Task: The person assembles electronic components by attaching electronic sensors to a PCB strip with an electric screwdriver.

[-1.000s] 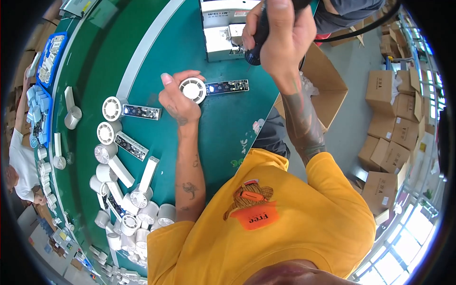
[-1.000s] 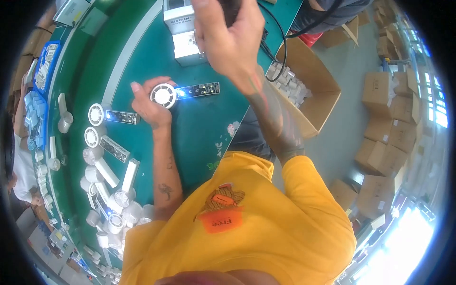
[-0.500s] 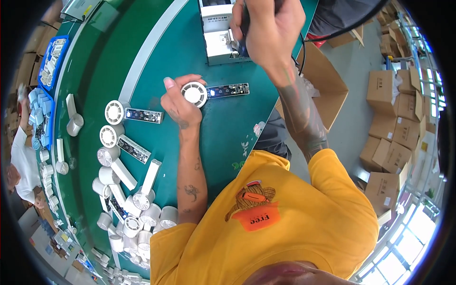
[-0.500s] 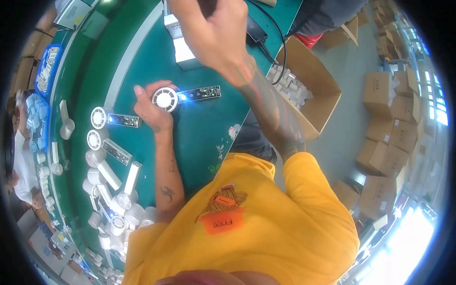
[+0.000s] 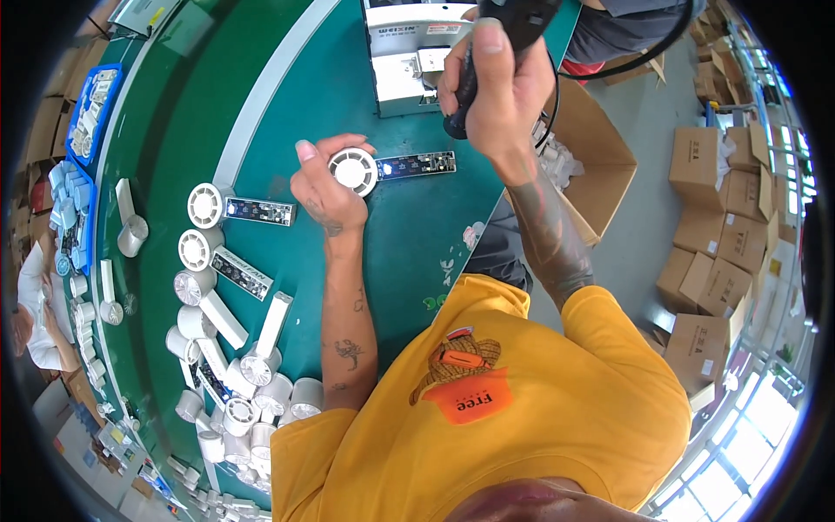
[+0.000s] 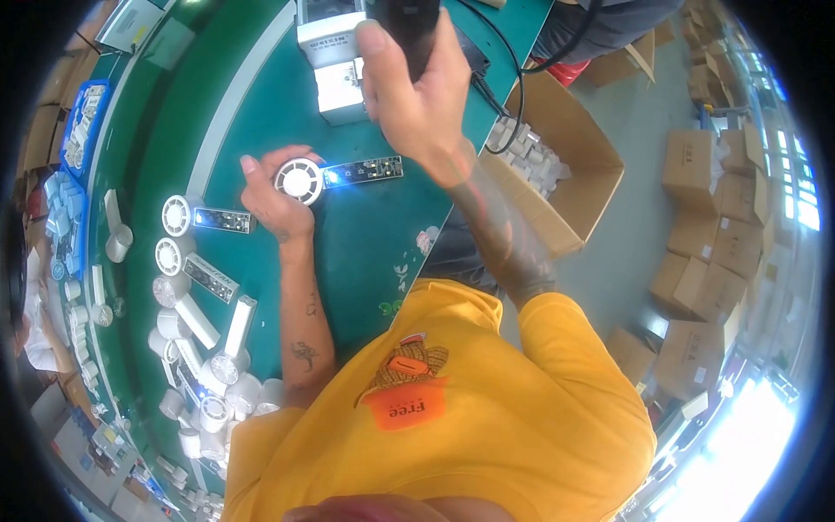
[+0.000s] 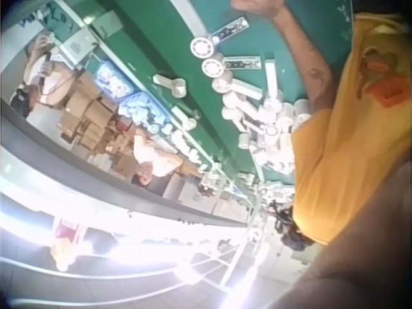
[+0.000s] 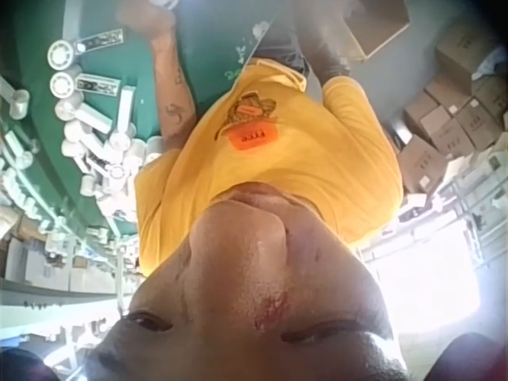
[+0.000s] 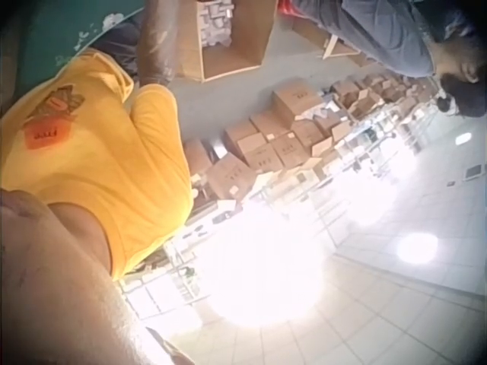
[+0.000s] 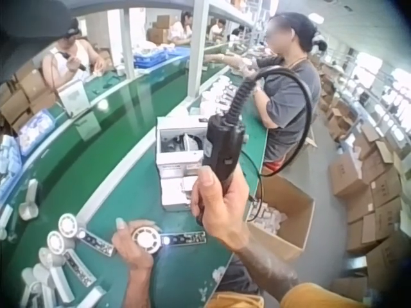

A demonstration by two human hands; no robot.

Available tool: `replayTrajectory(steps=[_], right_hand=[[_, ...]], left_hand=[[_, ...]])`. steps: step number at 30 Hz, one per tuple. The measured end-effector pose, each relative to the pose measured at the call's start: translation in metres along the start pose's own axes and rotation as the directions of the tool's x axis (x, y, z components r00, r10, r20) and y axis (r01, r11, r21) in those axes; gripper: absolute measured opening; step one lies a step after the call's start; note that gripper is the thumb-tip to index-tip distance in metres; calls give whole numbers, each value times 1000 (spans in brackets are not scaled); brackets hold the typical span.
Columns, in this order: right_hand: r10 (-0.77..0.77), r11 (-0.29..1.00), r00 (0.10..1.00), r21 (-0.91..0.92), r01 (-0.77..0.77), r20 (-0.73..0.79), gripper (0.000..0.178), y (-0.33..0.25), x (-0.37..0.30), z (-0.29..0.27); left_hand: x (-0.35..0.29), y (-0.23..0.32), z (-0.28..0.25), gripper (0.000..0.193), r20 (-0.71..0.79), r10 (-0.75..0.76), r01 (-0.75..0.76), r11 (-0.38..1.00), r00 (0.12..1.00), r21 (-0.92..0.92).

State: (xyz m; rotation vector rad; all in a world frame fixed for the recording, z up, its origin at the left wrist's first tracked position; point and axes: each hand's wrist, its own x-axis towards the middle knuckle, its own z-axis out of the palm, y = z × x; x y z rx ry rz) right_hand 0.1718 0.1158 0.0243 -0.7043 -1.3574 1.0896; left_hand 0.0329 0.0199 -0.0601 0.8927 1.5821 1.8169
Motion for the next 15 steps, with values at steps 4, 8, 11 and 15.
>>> replayTrajectory(steps=[4,8,11,15], right_hand=[[-104,993,992,55,108,-68,42,-12,11,-3],[11,980,991,199,16,-137,46,-26,5,4],[-7,988,992,153,27,-125,48,-15,4,0],[-38,980,994,192,57,-105,44,-8,-2,-2]], left_hand=[[1,-1,0,72,4,31,-31,998,1000,46],[-1,1,0,73,3,-7,7,999,1000,35],[0,0,0,73,6,0,0,1000,1000,13],[-1,-1,-1,74,8,-16,16,999,1000,28]])
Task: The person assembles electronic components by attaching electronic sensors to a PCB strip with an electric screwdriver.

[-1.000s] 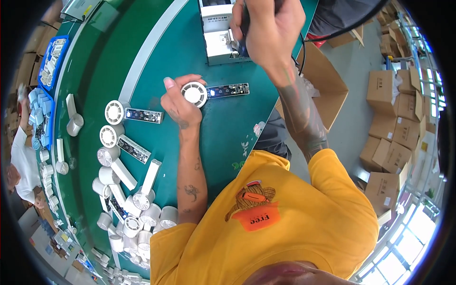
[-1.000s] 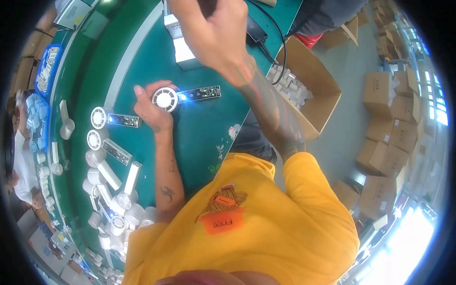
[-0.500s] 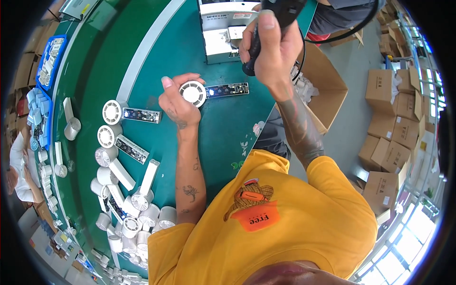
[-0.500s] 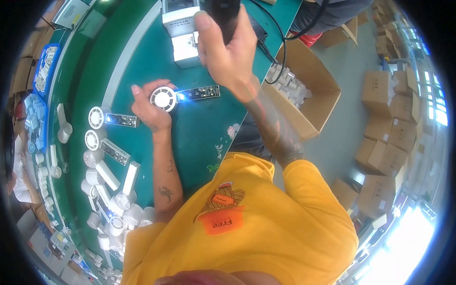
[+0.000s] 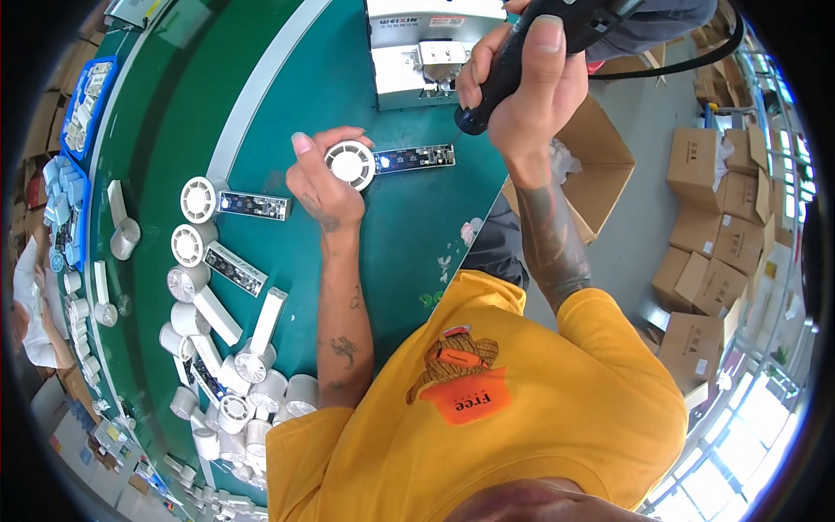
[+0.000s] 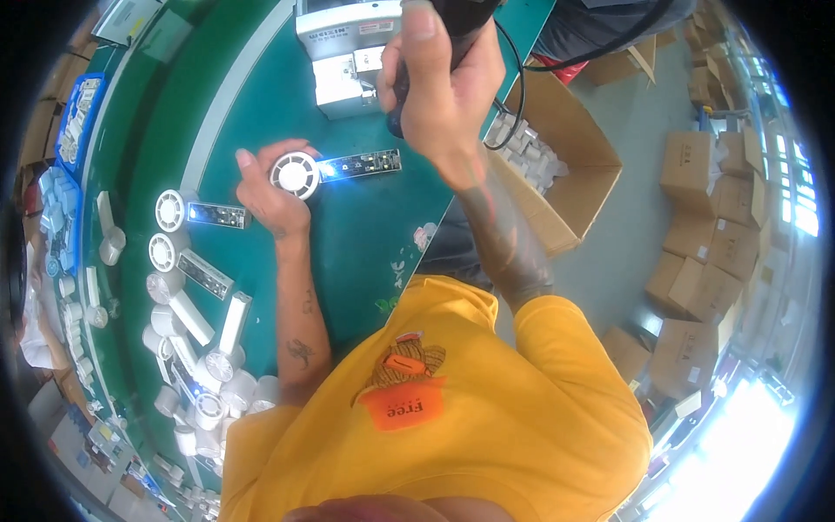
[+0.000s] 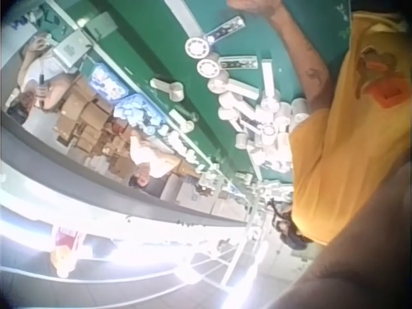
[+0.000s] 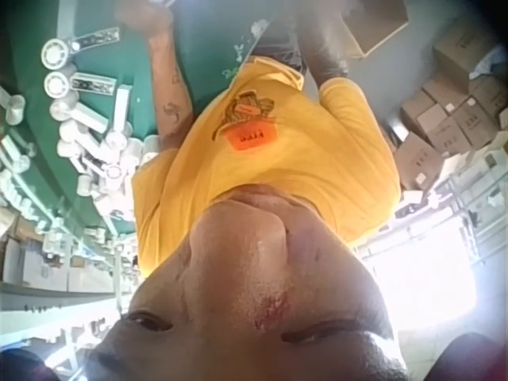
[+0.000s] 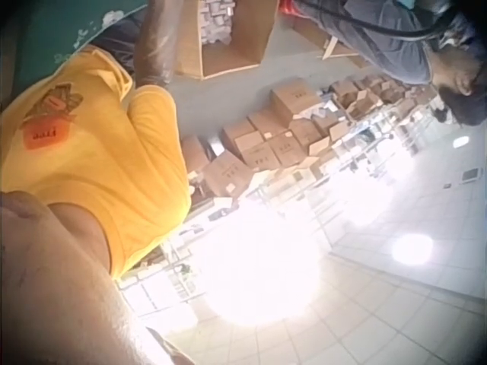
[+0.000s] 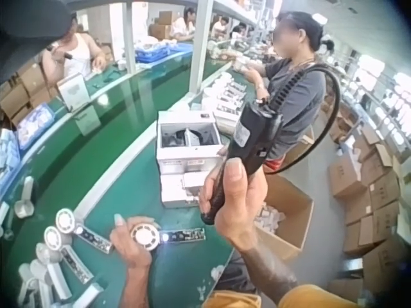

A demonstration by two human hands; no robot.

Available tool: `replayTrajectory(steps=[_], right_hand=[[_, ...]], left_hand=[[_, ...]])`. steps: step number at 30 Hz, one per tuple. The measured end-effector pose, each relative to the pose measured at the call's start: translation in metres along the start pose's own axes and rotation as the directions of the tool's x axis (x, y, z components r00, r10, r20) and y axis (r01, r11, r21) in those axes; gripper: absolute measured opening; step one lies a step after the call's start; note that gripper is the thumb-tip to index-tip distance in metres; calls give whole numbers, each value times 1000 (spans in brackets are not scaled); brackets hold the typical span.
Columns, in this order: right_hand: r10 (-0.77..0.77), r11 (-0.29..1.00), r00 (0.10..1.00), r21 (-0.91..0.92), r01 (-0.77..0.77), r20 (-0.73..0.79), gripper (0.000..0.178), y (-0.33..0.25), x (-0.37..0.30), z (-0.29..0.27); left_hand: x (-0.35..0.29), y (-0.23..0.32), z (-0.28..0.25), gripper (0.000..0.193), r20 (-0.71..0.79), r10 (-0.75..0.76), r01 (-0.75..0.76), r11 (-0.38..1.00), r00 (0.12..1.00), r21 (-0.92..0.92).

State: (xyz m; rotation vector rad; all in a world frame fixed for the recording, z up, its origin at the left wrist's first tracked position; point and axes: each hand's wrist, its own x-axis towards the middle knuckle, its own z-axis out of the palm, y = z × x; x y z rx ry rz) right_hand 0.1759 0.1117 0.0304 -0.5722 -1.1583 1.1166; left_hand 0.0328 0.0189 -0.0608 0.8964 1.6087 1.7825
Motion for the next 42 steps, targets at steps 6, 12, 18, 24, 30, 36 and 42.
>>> replayTrajectory(steps=[6,12,18,24,30,36,42], right_hand=[[-165,977,977,-114,181,135,56,11,-11,-11],[-139,969,977,-179,167,160,74,-4,-31,-18],[-140,987,972,-52,153,186,56,-22,32,13],[-202,971,969,-99,217,145,28,-5,48,36],[8,999,995,-47,-4,96,31,-16,9,40],[61,998,993,18,-63,103,29,-7,4,42],[100,995,991,-31,-98,92,38,5,-6,40]], left_hand=[[2,-1,0,74,2,16,-16,1000,1000,9],[-1,-1,0,74,5,43,-43,999,999,-10],[-13,-6,23,69,17,86,-86,996,996,5],[-15,-4,28,67,17,73,-73,997,997,-5],[-16,-1,26,67,13,67,-67,998,998,2],[-16,-1,29,68,29,59,-58,998,998,-16],[-15,0,27,68,37,87,-87,996,995,1]])
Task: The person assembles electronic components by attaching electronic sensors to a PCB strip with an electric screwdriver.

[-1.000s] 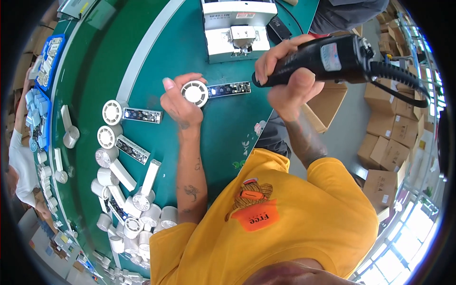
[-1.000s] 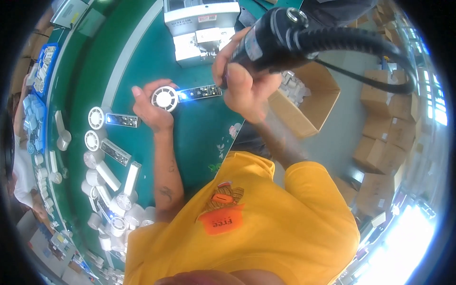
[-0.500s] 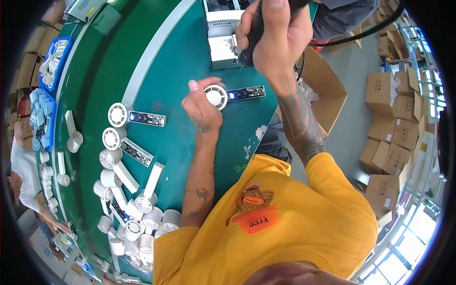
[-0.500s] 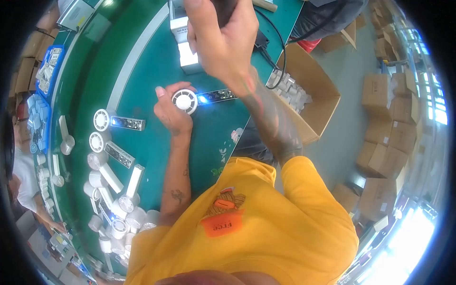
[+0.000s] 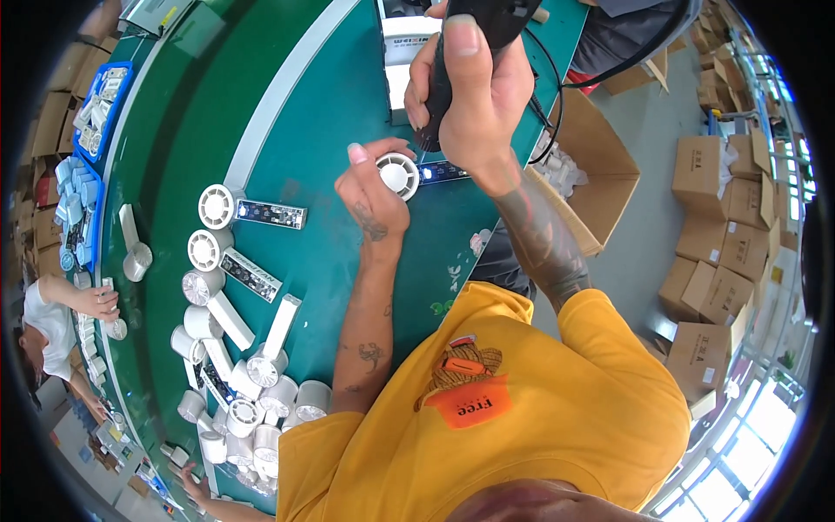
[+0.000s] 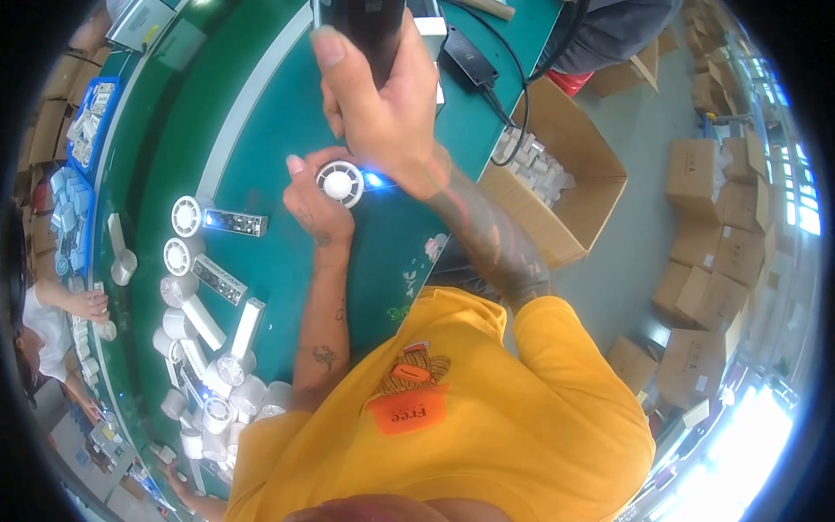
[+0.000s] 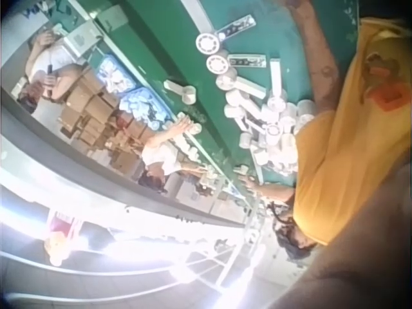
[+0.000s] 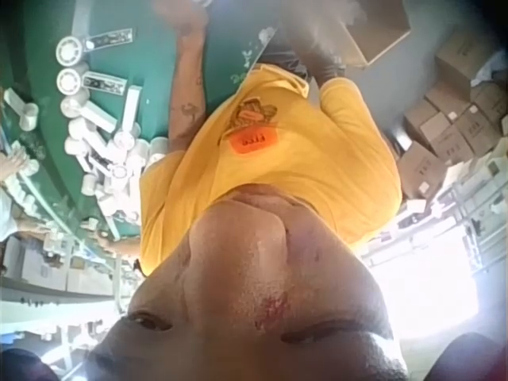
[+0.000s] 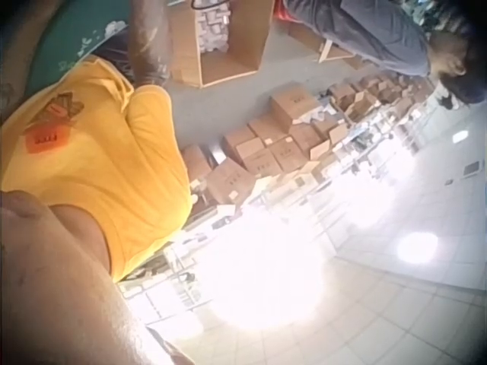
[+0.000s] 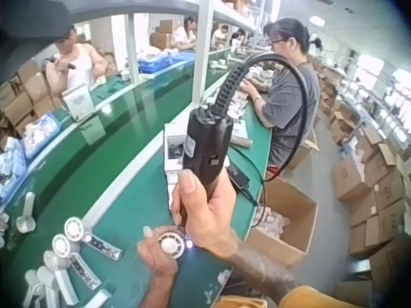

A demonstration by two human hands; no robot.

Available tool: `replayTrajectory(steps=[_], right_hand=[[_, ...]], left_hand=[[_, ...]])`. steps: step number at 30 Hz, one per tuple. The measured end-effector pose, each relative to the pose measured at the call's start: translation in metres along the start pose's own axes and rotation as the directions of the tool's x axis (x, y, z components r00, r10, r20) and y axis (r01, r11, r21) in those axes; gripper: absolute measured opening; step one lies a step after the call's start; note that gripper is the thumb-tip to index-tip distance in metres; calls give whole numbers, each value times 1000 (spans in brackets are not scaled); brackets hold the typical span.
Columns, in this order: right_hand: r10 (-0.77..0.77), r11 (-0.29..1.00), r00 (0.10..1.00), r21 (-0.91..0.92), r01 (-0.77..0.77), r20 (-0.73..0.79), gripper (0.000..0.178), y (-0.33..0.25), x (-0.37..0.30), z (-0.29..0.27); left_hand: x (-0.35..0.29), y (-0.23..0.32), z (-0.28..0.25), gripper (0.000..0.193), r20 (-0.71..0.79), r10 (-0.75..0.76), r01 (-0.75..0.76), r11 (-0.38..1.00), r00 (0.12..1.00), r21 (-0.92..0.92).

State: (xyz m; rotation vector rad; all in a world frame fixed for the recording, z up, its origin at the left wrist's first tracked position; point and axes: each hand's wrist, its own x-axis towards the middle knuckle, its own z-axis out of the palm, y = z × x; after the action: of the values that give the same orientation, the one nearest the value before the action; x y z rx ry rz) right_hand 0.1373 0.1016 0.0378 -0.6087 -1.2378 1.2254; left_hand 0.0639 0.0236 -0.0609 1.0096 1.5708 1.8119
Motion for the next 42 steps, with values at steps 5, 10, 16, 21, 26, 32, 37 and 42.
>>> replayTrajectory(steps=[5,10,16,21,26,32,37,42], right_hand=[[-249,966,967,80,245,45,66,11,-15,-6],[-228,973,974,45,227,18,83,10,-36,-16],[-197,979,970,71,189,144,88,1,-26,-23],[-206,977,962,96,191,181,89,-1,-34,-34],[-38,999,979,6,37,202,95,-18,-30,-29],[-313,878,879,462,124,359,126,14,-16,-40],[138,912,980,368,-183,147,87,-10,-9,-15],[140,990,984,-30,-138,106,101,-23,14,-5]], left_hand=[[0,1,0,67,-42,39,-39,999,998,12],[-1,1,-2,66,-9,23,-22,999,1000,29],[0,3,2,63,-42,-9,7,999,999,-34],[-1,-2,1,64,-26,32,-32,999,999,11],[-2,-5,-2,64,-23,27,-26,1000,999,10],[-2,1,-1,63,-15,25,-25,1000,1000,18],[-1,-4,-3,63,-4,48,-48,999,999,-2],[-1,-6,-2,64,7,63,-63,998,998,-4]])
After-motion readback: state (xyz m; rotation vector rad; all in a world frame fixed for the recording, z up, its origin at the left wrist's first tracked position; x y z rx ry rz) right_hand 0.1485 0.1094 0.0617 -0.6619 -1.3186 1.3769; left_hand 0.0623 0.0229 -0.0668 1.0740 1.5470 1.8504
